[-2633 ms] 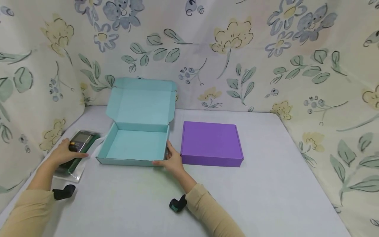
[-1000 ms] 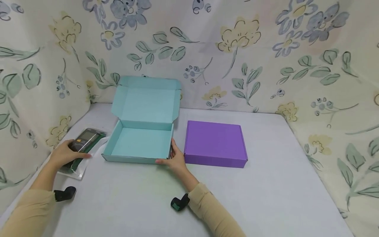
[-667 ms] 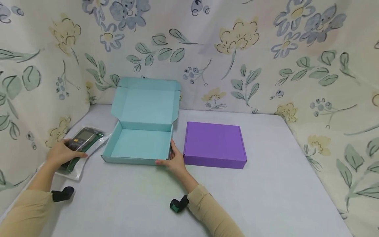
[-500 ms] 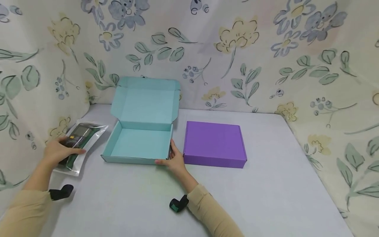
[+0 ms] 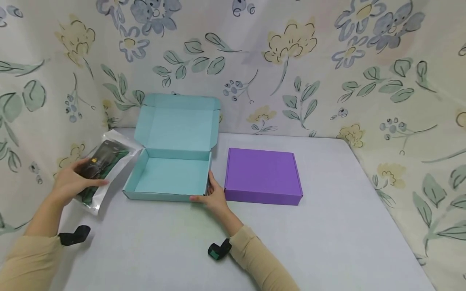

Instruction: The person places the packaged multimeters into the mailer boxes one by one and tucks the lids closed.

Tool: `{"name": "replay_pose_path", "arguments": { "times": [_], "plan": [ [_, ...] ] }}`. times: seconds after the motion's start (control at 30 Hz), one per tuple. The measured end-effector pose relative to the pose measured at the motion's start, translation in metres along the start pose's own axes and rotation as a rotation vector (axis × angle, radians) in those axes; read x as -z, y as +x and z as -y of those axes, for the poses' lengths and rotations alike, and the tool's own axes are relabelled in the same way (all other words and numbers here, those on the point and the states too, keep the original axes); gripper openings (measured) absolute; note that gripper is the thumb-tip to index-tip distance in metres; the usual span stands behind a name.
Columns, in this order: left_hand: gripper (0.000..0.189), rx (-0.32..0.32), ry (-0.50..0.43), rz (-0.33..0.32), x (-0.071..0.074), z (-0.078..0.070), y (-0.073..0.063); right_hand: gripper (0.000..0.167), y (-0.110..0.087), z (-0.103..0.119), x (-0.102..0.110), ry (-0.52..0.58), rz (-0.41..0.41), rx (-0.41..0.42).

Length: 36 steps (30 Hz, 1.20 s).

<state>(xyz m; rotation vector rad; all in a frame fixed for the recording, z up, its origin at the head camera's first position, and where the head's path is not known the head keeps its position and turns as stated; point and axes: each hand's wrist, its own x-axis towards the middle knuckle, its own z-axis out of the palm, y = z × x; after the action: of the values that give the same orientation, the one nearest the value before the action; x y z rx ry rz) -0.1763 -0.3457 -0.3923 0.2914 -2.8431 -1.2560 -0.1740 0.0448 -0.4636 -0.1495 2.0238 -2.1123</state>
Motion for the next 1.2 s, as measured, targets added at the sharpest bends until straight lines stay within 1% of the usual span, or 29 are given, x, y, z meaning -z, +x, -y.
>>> {"name": "replay_pose_path", "arguments": {
  "times": [0.07, 0.13, 0.33, 0.4, 0.5, 0.63, 0.9, 1.03, 1.2],
  "plan": [
    [0.106, -0.052, 0.001, 0.022, -0.001, -0.004, 0.000, 0.105, 0.000, 0.000, 0.000, -0.002, 0.000, 0.000],
    [0.106, -0.090, -0.004, 0.040, -0.002, -0.008, 0.000, 0.104, 0.000, 0.001, 0.000, 0.000, 0.000, 0.000],
    [0.108, -0.162, -0.061, 0.058, -0.006, -0.014, 0.001, 0.104, -0.002, 0.002, -0.002, 0.003, 0.007, -0.001],
    [0.107, -0.195, -0.064, 0.062, -0.008, -0.018, 0.001, 0.104, -0.002, 0.002, -0.002, -0.001, 0.006, 0.000],
    [0.104, -0.265, -0.047, 0.062, -0.010, -0.024, 0.001, 0.105, -0.002, 0.002, -0.002, -0.001, -0.001, -0.003],
    [0.103, -0.337, -0.015, 0.069, -0.013, -0.036, 0.003, 0.104, -0.001, 0.003, -0.002, -0.002, -0.008, -0.003],
    [0.103, -0.366, 0.022, 0.158, -0.024, -0.061, 0.010, 0.103, 0.000, 0.002, -0.001, -0.009, -0.010, 0.004],
    [0.101, -0.404, 0.042, 0.195, -0.029, -0.073, 0.014, 0.104, 0.000, 0.001, 0.000, -0.011, -0.003, 0.009],
    [0.100, -0.459, 0.068, 0.238, -0.038, -0.087, 0.021, 0.104, 0.000, 0.001, 0.000, -0.004, -0.005, 0.005]
  ]
}}
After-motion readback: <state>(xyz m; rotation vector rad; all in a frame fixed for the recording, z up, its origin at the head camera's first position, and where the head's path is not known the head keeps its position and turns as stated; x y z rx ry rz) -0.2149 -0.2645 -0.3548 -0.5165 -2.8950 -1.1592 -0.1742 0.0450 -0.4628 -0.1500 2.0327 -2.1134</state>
